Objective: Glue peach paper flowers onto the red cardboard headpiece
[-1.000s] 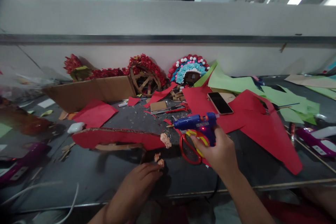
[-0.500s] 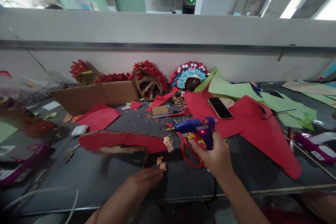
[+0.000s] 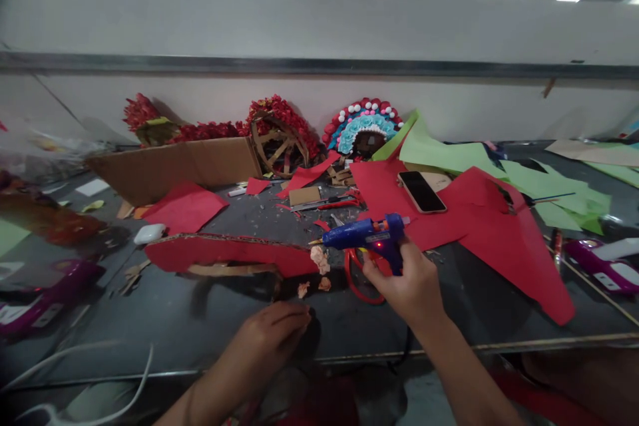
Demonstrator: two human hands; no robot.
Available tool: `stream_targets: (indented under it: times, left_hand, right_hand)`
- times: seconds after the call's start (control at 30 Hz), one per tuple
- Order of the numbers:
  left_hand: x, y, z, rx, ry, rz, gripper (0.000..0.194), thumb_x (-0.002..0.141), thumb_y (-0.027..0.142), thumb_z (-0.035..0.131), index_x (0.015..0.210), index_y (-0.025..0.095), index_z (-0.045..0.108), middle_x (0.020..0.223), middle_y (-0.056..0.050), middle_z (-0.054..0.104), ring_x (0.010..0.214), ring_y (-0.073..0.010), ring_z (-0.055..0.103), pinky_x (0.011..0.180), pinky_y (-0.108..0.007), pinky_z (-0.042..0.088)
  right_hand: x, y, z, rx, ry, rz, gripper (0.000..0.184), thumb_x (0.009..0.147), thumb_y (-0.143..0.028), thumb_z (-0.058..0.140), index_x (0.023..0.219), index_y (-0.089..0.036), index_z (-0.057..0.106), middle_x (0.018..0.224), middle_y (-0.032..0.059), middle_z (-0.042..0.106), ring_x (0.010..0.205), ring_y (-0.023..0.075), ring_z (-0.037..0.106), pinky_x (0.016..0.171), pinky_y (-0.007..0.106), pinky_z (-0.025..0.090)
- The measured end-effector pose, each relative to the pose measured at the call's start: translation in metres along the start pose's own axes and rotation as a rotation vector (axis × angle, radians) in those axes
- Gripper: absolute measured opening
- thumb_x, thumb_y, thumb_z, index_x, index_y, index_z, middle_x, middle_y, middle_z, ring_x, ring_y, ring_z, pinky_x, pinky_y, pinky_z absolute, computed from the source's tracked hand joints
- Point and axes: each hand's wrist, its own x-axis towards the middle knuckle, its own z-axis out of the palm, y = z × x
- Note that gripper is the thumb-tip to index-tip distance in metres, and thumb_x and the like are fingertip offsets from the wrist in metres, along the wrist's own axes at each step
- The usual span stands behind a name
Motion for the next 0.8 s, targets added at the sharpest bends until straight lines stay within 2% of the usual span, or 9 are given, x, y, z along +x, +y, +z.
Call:
stream_targets:
  times: [0.33, 0.53, 0.8]
  left_hand:
    - [0.0007, 0.0030, -0.0017, 0.041, -0.001, 0.022, 0.016, 0.085, 0.012, 0.050, 0.094, 0.017, 0.063, 0.098, -0.005, 0.068, 0.085, -0.0167, 0.064, 0.078, -0.031, 0.054]
    - [0.0013, 0.0026, -0.0034, 0.043, -0.031, 0.014, 0.016, 0.086, 0.015, 0.050, 0.095, 0.018, 0.062, 0.101, -0.006, 0.067, 0.087, -0.0166, 0.064, 0.081, -0.031, 0.054]
    - [0.0011, 0.0016, -0.0021, 0.037, -0.038, 0.016, 0.016, 0.086, 0.015, 0.049, 0.097, 0.017, 0.061, 0.102, -0.006, 0.066, 0.088, -0.0167, 0.063, 0.082, -0.032, 0.053]
  right_hand:
    - [-0.0008, 0.0047, 0.0070, -0.072, 0.031, -0.160, 0.036, 0.074, -0.044, 0.055, 0.094, -0.014, 0.058, 0.058, 0.0012, 0.058, 0.045, 0.0151, 0.054, 0.044, 0.024, 0.039]
    - [-0.0004, 0.0043, 0.0071, -0.078, 0.033, -0.160, 0.031, 0.074, -0.044, 0.054, 0.087, -0.016, 0.059, 0.057, 0.0022, 0.058, 0.045, 0.0162, 0.054, 0.043, 0.025, 0.038]
    - [0.0000, 0.0053, 0.0060, -0.066, 0.003, -0.165, 0.031, 0.074, -0.040, 0.053, 0.093, -0.016, 0.057, 0.057, 0.0011, 0.057, 0.046, 0.0164, 0.055, 0.043, 0.025, 0.037]
